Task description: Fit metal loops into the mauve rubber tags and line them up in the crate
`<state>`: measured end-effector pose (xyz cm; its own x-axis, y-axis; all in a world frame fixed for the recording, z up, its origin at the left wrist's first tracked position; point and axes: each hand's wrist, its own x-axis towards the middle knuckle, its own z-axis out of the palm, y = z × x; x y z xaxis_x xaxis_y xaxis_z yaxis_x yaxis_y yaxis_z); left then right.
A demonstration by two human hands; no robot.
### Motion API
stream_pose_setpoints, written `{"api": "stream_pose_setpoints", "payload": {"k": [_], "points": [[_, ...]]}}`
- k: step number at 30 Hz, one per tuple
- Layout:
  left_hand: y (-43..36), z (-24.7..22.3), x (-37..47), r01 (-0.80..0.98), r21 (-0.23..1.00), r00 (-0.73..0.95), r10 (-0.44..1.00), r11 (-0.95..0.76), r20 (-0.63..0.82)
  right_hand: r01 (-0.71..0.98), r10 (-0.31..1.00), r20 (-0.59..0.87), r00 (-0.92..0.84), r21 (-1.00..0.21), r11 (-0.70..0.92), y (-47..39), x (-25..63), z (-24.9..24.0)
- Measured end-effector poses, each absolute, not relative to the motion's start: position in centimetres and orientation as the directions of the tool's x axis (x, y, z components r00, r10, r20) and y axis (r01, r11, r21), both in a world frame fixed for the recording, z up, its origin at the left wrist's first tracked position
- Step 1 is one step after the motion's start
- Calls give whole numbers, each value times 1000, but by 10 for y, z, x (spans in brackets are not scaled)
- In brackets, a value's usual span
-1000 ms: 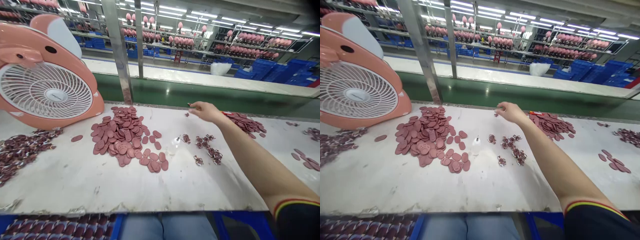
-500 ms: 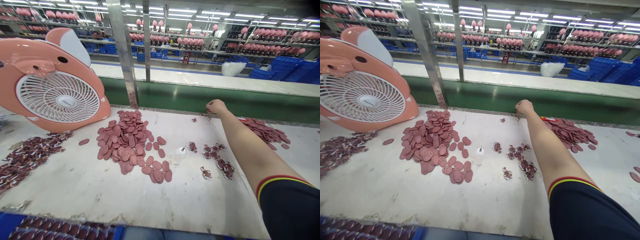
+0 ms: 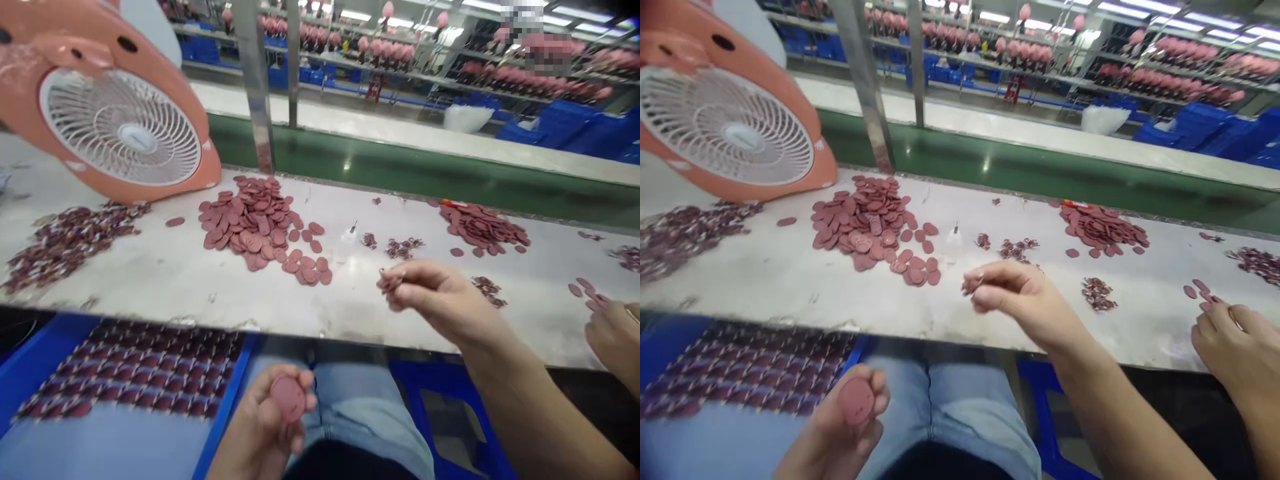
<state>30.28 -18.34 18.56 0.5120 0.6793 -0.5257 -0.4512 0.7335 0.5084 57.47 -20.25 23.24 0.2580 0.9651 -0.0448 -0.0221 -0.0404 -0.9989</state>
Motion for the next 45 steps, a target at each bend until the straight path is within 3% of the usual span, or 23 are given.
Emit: {"api": "stream_pose_setpoints", "payload": {"k": [4,7,13,41,45], "points": [[-197,187,302,-415,468,568,624,781,-537,-110,988,-154,25,-983,-150,-233,512,221],[-202,184,296,-398,448,604,596,801,-529,-54,983,-170,-68,-983,-174,-244,491,226],[-209,181,288,-399,482,622,616,780,-483,320,993,79,-83,-942,102,-244,477,238],[-210,182,286,-376,471,635,592,798,-496,485,979,31,-202,-865,127,-243,473,236],[-211,182,287,-376,468,626,592,800,-507,489,971,83,-224,-852,185,-243,473,239]]}}
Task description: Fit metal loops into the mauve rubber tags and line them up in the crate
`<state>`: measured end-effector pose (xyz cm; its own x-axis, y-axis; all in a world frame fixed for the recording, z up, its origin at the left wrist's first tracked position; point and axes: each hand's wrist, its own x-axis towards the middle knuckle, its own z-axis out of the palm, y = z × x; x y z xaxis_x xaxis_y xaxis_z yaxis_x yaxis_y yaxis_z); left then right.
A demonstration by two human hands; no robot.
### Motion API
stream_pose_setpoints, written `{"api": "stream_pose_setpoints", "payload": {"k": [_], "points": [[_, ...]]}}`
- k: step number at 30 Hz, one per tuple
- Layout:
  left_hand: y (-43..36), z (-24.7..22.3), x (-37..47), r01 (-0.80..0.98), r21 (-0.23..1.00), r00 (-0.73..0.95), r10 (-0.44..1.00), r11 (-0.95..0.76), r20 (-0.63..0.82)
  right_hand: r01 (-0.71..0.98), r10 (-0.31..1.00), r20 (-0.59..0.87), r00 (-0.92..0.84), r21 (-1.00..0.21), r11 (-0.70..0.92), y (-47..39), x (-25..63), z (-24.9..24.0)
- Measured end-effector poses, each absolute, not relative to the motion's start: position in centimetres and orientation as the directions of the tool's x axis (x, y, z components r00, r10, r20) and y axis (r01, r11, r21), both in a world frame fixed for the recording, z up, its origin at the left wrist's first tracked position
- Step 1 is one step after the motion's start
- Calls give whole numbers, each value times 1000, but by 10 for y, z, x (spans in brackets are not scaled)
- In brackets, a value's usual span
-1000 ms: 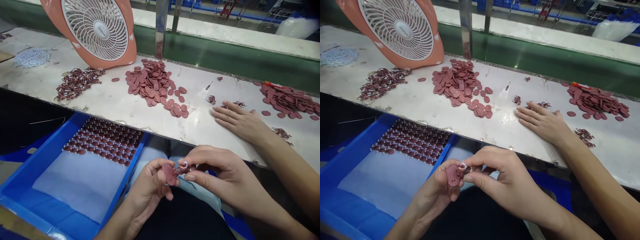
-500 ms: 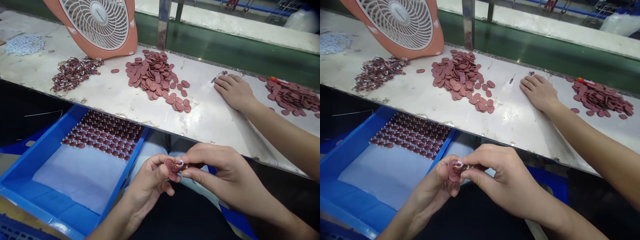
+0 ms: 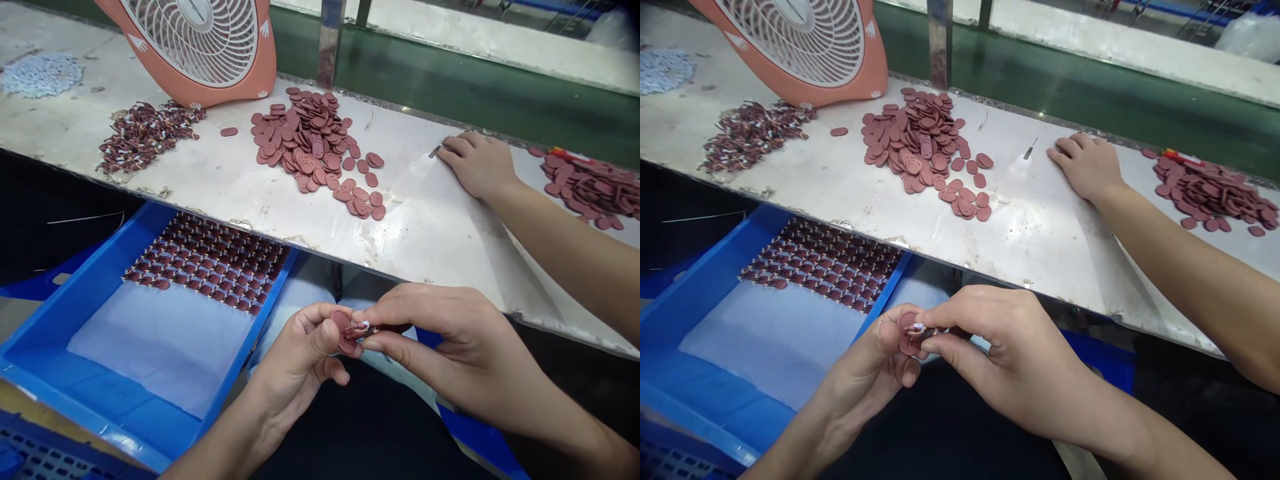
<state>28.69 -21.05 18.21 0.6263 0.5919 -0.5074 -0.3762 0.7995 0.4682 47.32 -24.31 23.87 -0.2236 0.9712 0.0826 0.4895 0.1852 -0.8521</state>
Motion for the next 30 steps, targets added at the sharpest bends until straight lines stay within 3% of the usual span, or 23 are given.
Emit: {"api": "stream_pose_setpoints", "payload": {"k": [15,30], "points": [[-211,180,288,-356,450,663,560,819,-497,439,957,78,-278,-876,199,-237,475,243],[-212,177,289,-360,409,634,542,838,-552,563,938,28,-345,-794,230,-236,477,247]]}}
